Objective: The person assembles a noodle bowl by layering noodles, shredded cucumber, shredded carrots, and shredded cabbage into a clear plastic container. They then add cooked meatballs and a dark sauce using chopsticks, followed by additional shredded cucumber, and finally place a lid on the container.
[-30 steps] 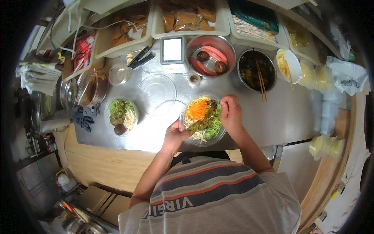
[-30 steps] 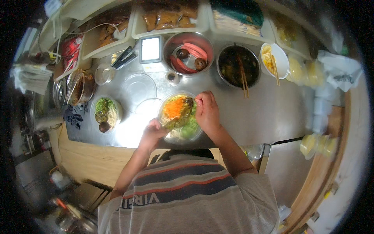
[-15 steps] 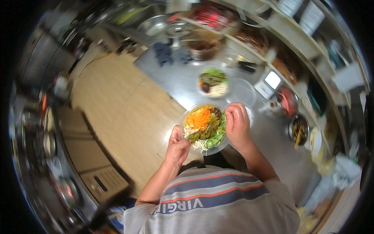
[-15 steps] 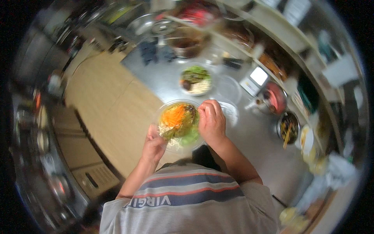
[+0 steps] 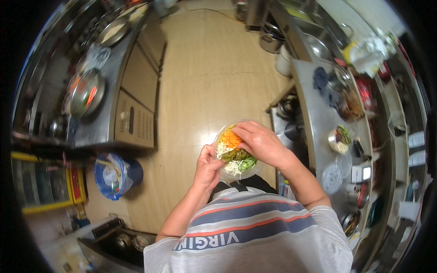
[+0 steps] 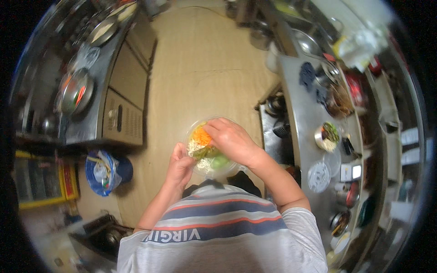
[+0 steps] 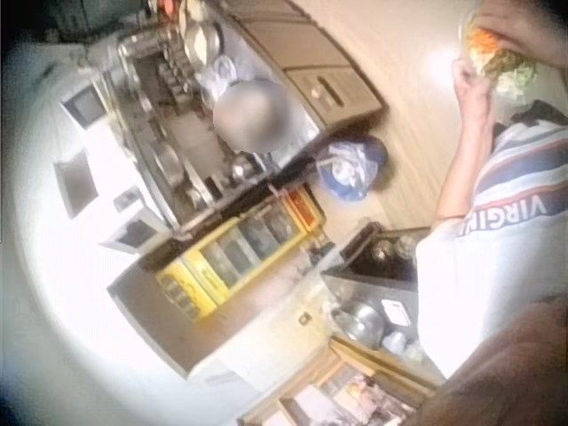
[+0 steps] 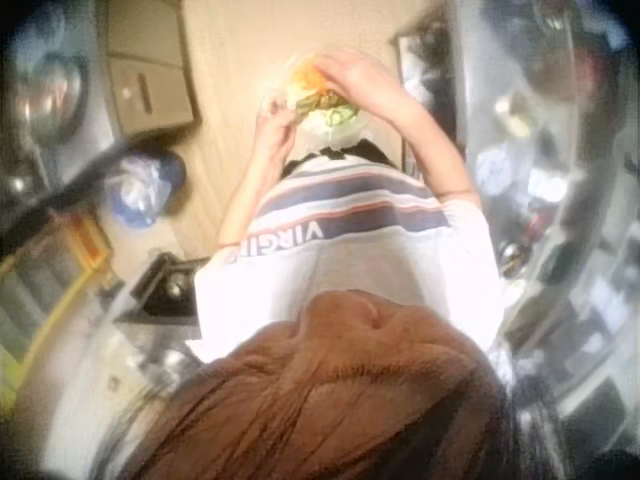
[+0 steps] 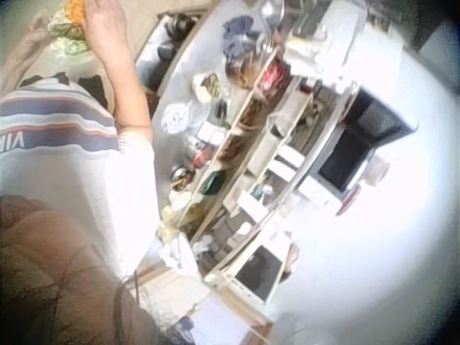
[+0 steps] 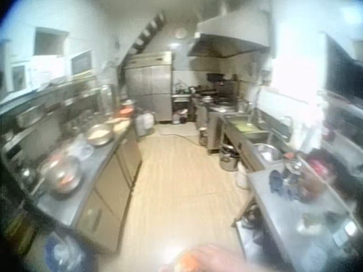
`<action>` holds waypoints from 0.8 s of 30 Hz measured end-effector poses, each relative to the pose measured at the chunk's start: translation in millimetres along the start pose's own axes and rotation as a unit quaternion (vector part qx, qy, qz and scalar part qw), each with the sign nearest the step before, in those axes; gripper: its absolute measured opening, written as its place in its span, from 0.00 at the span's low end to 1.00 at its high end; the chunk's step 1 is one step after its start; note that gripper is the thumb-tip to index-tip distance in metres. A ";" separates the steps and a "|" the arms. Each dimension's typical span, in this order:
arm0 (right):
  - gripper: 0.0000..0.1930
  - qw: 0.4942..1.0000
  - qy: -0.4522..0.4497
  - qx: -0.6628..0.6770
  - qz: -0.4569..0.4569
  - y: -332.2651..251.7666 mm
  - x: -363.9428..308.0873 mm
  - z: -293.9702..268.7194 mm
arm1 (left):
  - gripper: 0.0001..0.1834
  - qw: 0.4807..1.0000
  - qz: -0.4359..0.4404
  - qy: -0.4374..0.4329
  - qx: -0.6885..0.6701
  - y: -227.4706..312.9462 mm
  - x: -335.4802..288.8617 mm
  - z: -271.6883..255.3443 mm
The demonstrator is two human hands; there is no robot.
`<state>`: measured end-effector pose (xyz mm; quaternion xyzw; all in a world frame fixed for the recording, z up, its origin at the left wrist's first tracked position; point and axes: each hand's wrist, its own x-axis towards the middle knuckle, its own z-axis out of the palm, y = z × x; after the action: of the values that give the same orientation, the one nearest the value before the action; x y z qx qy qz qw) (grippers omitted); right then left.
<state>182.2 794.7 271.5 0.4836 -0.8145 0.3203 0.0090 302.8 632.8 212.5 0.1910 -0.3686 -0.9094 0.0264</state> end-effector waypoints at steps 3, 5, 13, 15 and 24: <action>0.14 0.998 -0.022 0.022 -0.059 -18.6 48.8 29.7 | 0.19 0.998 0.034 0.059 -0.010 29.7 -9.8 -30.2; 0.10 0.994 -0.076 0.020 -0.072 -29.1 80.3 49.7 | 0.19 0.994 0.054 0.097 -0.017 47.5 -12.7 -49.5; 0.10 0.953 -0.163 0.072 -0.243 -53.4 216.5 146.4 | 0.18 0.958 0.169 0.224 -0.058 116.5 -8.8 -131.1; 0.10 0.939 -0.138 0.135 -0.284 -61.7 253.5 171.5 | 0.18 0.940 0.199 0.270 -0.066 146.2 -9.4 -139.6; 0.13 0.861 -0.221 0.229 -0.397 -156.0 370.7 252.8 | 0.18 0.857 0.314 0.374 -0.163 206.5 -35.9 -203.5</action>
<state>183.4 319.6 270.9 0.8126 -0.4375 0.3521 -0.1557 391.5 355.1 231.4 0.3837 -0.2183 -0.7599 0.4772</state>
